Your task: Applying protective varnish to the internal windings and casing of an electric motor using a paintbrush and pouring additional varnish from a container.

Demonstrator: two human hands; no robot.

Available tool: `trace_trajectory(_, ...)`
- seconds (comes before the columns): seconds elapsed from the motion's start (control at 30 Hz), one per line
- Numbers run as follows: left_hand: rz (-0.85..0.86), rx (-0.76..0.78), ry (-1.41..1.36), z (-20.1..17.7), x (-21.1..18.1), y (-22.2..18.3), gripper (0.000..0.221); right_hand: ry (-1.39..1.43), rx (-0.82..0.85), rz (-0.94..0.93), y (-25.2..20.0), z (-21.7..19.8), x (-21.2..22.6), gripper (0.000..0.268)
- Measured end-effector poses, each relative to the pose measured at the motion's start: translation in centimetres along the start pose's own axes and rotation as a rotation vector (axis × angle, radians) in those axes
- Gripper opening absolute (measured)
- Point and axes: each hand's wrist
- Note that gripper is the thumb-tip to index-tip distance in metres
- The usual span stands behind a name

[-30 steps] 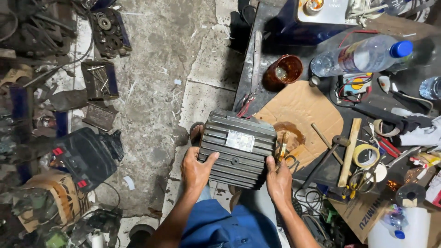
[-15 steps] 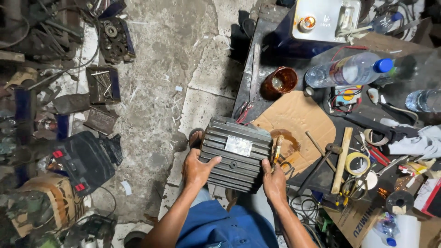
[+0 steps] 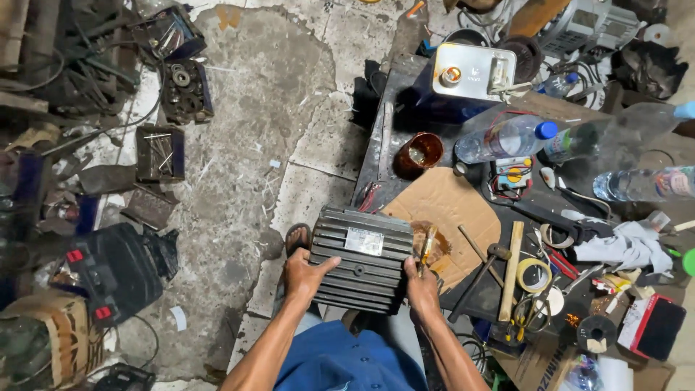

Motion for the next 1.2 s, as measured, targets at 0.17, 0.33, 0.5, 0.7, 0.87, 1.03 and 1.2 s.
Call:
trace_trajectory(0.17, 0.022, -0.024, -0.174, 5.5, 3.3, 0.0, 0.067, -0.023, -0.035, 0.052, -0.3, -3.2, -0.3, 0.066)
trace_trajectory(0.33, -0.023, 0.019, -0.109, 9.8, 3.0, -3.2, 0.073, -0.088, -0.087, 0.125, 0.6, -8.0, -2.9, 0.069)
trace_trajectory(0.5, 0.039, 0.097, -0.269, 12.2, 1.1, -6.4, 0.062, -0.211, -0.191, 0.058, 3.7, -11.8, -6.7, 0.069)
trace_trajectory(0.7, 0.012, 0.057, -0.229, 16.5, 3.6, -7.5, 0.063, -0.310, -0.258, 0.093, 6.6, -13.3, -10.2, 0.076)
trace_trajectory(0.87, 0.074, 0.071, -0.202, 12.6, 1.2, -10.0, 0.063, -0.240, -0.271, 0.052, 0.9, -10.9, -5.0, 0.069)
trace_trajectory(1.03, 0.178, 0.088, -0.073, 11.4, 0.6, -10.4, 0.066, -0.244, -0.306, 0.138, -2.0, -9.0, -1.6, 0.070)
trace_trajectory(1.2, 0.261, 0.087, -0.151, 10.2, -0.3, -10.6, 0.065, -0.230, -0.347, 0.096, -3.0, -7.1, 0.1, 0.073)
Point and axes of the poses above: each hand's wrist, its own y-axis towards the middle knuckle, its own z-axis out of the palm, x = y × z, and after that the axes turned 3 degrees about -z, right-handed
